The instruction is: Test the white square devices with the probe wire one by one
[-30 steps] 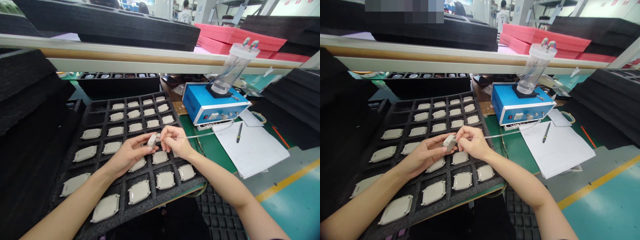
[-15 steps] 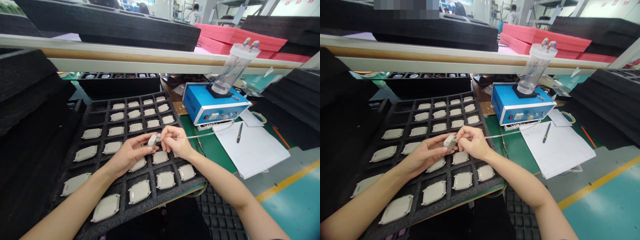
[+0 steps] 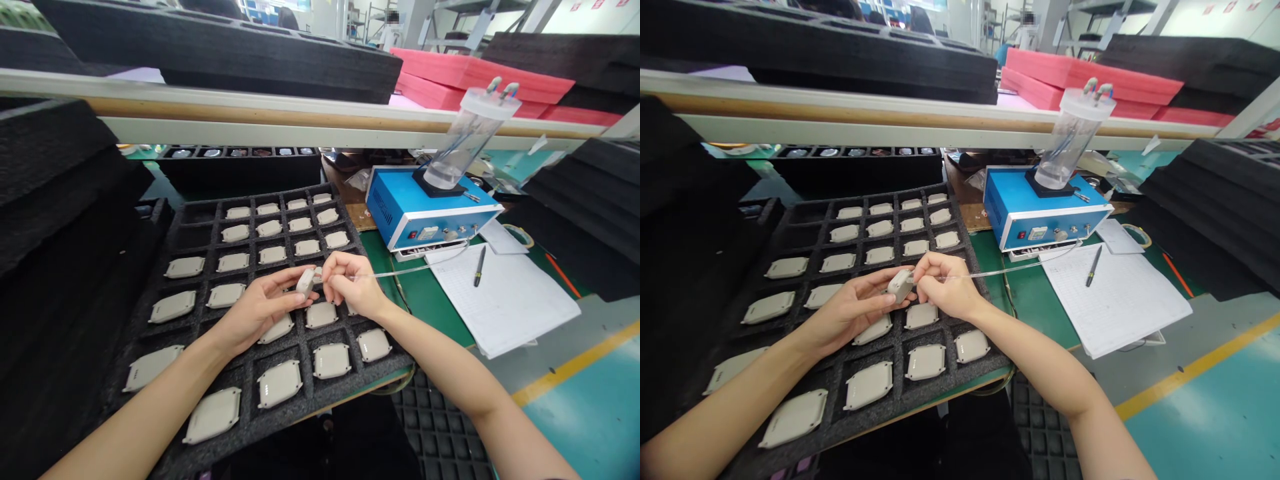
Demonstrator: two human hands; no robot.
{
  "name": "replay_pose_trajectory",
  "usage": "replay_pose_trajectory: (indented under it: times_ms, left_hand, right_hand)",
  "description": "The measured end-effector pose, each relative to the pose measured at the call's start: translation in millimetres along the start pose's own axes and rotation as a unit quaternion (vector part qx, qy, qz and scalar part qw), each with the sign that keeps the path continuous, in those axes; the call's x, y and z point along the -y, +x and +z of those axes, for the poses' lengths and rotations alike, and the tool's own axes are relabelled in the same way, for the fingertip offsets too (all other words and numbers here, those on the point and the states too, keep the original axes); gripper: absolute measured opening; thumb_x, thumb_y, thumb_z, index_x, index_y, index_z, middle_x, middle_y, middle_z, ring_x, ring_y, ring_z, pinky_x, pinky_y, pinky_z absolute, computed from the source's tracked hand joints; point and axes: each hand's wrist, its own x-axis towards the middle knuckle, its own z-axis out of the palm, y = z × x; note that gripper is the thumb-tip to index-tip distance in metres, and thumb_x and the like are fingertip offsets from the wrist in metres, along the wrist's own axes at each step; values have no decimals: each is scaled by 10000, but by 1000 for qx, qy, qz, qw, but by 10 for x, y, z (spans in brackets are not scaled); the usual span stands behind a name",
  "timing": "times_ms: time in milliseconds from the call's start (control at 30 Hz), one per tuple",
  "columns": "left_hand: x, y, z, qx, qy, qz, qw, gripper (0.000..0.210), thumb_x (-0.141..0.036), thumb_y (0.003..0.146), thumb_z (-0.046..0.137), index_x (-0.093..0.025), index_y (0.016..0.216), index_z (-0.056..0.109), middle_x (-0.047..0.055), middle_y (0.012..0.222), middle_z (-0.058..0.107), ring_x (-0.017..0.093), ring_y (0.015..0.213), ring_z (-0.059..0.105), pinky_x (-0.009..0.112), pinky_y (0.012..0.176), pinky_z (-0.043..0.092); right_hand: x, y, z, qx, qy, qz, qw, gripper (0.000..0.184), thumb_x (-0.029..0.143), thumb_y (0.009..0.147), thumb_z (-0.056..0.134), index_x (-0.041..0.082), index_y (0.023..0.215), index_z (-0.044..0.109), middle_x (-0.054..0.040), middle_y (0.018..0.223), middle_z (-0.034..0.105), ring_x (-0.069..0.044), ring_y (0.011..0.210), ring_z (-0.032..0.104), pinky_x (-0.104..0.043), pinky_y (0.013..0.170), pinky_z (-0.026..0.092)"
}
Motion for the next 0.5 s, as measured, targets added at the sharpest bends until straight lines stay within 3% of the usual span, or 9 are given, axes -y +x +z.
replay_pose_trajectory:
  times_ms: [500]
  left_hand:
    - [-6, 0, 6, -4, 6, -2, 1000, 419, -198, 681, 751, -239, 1090, 673, 50, 1114, 675, 195, 926, 652, 317, 899, 503]
  right_hand:
    - [8, -4, 3, -2, -1, 6, 1000, 81, 147, 603, 463, 159, 651, 527, 51, 443, 552, -58, 338, 432, -154, 357, 336]
